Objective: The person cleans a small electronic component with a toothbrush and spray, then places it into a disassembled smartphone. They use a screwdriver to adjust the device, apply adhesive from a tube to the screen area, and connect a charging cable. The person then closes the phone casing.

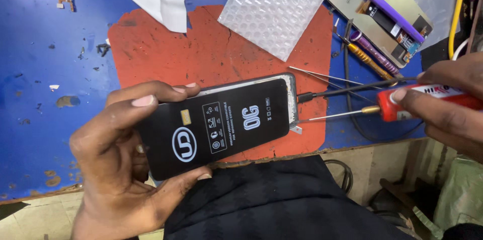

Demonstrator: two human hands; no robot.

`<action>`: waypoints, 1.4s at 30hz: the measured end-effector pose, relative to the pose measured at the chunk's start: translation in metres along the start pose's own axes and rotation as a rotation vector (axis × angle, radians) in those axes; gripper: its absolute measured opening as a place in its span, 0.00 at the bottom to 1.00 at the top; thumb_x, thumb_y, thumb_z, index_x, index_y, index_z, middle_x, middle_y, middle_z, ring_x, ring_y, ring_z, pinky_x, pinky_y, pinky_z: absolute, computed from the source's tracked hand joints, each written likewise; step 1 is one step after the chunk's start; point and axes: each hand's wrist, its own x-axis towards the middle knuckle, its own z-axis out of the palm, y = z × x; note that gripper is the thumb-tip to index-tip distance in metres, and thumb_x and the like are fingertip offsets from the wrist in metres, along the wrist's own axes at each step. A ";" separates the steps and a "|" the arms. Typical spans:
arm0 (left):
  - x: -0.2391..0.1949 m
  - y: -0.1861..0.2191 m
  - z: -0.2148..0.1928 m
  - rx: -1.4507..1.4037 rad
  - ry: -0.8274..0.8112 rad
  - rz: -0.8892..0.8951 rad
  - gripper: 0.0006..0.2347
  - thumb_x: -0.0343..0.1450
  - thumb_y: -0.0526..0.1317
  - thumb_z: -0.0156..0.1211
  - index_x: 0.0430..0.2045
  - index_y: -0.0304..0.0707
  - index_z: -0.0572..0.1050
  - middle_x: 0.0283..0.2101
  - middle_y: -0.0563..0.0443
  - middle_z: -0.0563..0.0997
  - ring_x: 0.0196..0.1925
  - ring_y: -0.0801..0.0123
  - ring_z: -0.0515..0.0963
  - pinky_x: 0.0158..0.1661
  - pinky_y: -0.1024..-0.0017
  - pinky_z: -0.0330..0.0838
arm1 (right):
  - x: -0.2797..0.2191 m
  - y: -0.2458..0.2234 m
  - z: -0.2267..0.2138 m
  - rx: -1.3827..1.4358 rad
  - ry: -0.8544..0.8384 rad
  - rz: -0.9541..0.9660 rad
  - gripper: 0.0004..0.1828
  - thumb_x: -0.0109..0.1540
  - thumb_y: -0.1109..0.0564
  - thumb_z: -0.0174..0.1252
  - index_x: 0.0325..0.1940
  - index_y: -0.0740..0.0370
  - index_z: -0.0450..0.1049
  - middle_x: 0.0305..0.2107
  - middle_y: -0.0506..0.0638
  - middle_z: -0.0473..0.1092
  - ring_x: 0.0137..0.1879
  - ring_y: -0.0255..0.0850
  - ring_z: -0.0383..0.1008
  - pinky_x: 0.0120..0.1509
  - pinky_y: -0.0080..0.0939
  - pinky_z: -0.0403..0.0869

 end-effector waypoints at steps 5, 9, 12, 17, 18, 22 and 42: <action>-0.001 0.000 0.002 -0.003 0.004 -0.010 0.37 0.61 0.25 0.73 0.61 0.36 0.54 0.61 0.32 0.64 0.67 0.46 0.74 0.59 0.58 0.78 | 0.021 -0.009 -0.019 -0.144 0.013 -0.119 0.27 0.52 0.53 0.67 0.56 0.40 0.75 0.37 0.63 0.76 0.36 0.51 0.78 0.42 0.52 0.77; -0.002 -0.001 0.001 0.018 -0.008 0.011 0.37 0.62 0.25 0.73 0.62 0.37 0.54 0.61 0.33 0.65 0.68 0.47 0.74 0.63 0.57 0.76 | 0.031 -0.015 -0.026 -0.123 -0.029 -0.136 0.26 0.50 0.48 0.65 0.53 0.37 0.75 0.36 0.61 0.77 0.37 0.51 0.80 0.41 0.52 0.79; -0.002 -0.003 -0.001 0.030 -0.016 0.021 0.37 0.62 0.26 0.73 0.63 0.38 0.54 0.61 0.33 0.65 0.68 0.48 0.74 0.65 0.56 0.75 | 0.035 -0.004 -0.026 -0.089 -0.057 -0.203 0.28 0.53 0.48 0.66 0.58 0.41 0.76 0.37 0.62 0.77 0.37 0.48 0.80 0.40 0.50 0.77; -0.003 -0.004 -0.001 0.035 -0.024 0.018 0.37 0.62 0.25 0.73 0.62 0.37 0.54 0.60 0.33 0.66 0.68 0.47 0.74 0.65 0.56 0.75 | 0.023 0.000 -0.021 -0.045 -0.100 -0.149 0.33 0.47 0.57 0.66 0.58 0.49 0.76 0.41 0.62 0.77 0.39 0.47 0.81 0.44 0.49 0.80; -0.002 -0.004 -0.001 0.044 -0.023 0.022 0.37 0.62 0.26 0.73 0.62 0.37 0.54 0.60 0.32 0.66 0.68 0.47 0.74 0.65 0.55 0.74 | 0.020 -0.002 -0.021 -0.042 -0.095 -0.130 0.34 0.46 0.58 0.66 0.58 0.50 0.75 0.43 0.62 0.77 0.41 0.46 0.80 0.46 0.50 0.80; -0.002 -0.004 -0.001 0.031 -0.027 0.021 0.37 0.62 0.26 0.72 0.63 0.37 0.53 0.60 0.32 0.66 0.68 0.47 0.74 0.63 0.57 0.76 | 0.020 -0.012 -0.019 -0.044 -0.072 -0.060 0.35 0.44 0.56 0.69 0.57 0.50 0.76 0.44 0.59 0.75 0.45 0.46 0.79 0.49 0.50 0.80; -0.004 -0.002 0.001 0.023 -0.009 -0.046 0.38 0.61 0.27 0.74 0.62 0.39 0.53 0.59 0.32 0.66 0.68 0.46 0.74 0.62 0.56 0.76 | 0.020 -0.019 -0.020 -0.001 -0.061 -0.062 0.35 0.44 0.59 0.69 0.57 0.55 0.75 0.43 0.60 0.76 0.45 0.48 0.81 0.48 0.48 0.81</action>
